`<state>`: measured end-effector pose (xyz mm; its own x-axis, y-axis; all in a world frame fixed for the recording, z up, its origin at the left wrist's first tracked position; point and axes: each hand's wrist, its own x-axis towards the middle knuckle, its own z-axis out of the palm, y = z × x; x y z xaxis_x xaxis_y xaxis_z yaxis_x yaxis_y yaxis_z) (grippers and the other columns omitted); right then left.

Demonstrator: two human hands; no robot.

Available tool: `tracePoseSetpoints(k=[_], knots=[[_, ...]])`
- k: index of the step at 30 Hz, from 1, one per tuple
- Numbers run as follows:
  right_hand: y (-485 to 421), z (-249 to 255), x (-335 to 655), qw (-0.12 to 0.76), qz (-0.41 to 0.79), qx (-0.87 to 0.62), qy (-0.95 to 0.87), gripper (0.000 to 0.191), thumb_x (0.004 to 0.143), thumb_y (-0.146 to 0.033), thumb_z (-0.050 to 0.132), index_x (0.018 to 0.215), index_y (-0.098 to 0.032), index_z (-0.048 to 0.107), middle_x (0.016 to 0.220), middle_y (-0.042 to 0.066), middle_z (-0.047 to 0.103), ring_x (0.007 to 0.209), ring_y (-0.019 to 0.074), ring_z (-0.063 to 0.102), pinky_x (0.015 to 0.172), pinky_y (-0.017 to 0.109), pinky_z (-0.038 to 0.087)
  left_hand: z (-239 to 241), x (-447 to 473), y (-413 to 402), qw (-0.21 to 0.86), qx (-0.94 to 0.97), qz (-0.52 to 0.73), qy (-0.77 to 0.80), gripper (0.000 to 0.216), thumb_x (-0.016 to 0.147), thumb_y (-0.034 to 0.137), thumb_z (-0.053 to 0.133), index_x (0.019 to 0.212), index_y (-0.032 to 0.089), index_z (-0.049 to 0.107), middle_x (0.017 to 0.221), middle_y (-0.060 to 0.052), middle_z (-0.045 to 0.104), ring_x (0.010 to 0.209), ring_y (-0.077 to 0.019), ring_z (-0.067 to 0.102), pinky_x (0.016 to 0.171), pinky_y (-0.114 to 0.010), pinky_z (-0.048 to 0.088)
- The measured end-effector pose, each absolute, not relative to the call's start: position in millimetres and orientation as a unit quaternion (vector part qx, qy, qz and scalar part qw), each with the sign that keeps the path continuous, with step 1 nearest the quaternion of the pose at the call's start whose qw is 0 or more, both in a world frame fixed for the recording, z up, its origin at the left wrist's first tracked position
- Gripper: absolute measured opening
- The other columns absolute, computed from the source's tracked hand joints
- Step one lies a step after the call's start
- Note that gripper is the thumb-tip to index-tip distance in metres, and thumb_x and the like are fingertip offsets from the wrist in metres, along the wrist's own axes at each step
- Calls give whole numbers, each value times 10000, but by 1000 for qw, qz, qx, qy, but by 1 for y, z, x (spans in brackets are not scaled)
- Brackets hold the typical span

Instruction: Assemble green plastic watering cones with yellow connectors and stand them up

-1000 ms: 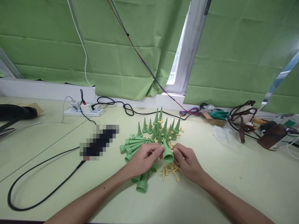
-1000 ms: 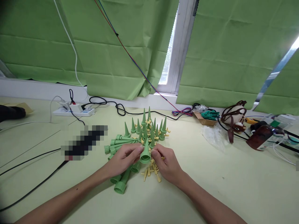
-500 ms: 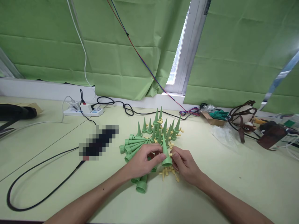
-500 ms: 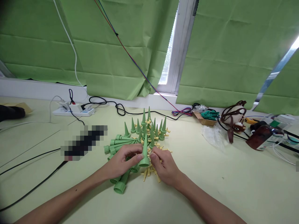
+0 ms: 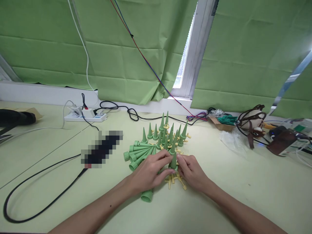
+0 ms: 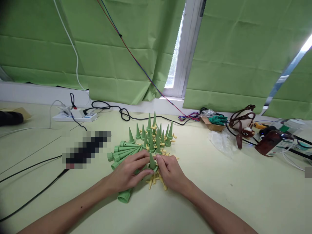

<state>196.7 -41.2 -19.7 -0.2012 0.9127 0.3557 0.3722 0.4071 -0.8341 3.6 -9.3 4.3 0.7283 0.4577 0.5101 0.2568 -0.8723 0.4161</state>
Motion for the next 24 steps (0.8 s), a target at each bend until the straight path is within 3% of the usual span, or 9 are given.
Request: tracePoseSetpoints(k=[4,10,17,24], knots=[[-41,-20,196,465,322,-447,-693,473,1039,-451,320,628,-218,345,504,-56,340,451,102,318,458,244,282,3,6,-8,139,913,327,199,200,981,226,500,1157,193,589,1017,-70,564,820,-164,544,711,-271,458],[-42,-23,196,495,372,-431,-657,448,1041,-487,326,686,-218,377,556,-58,355,461,94,309,434,229,293,2,8,-8,188,878,353,261,258,985,238,491,1238,234,544,1119,-63,532,633,-92,466,624,-249,429],[-40,-20,198,536,365,-419,-636,425,1022,-519,366,717,-224,385,620,-53,361,479,96,327,434,231,317,12,11,-8,289,805,383,349,186,957,374,537,972,192,572,826,2,553,651,-122,490,588,-235,400],[-40,-22,203,504,305,-433,-682,397,1026,-473,396,732,-211,447,581,-52,380,511,112,360,490,246,325,14,13,-5,372,788,347,346,451,972,473,460,665,156,551,629,25,447,595,-111,412,547,-229,339]])
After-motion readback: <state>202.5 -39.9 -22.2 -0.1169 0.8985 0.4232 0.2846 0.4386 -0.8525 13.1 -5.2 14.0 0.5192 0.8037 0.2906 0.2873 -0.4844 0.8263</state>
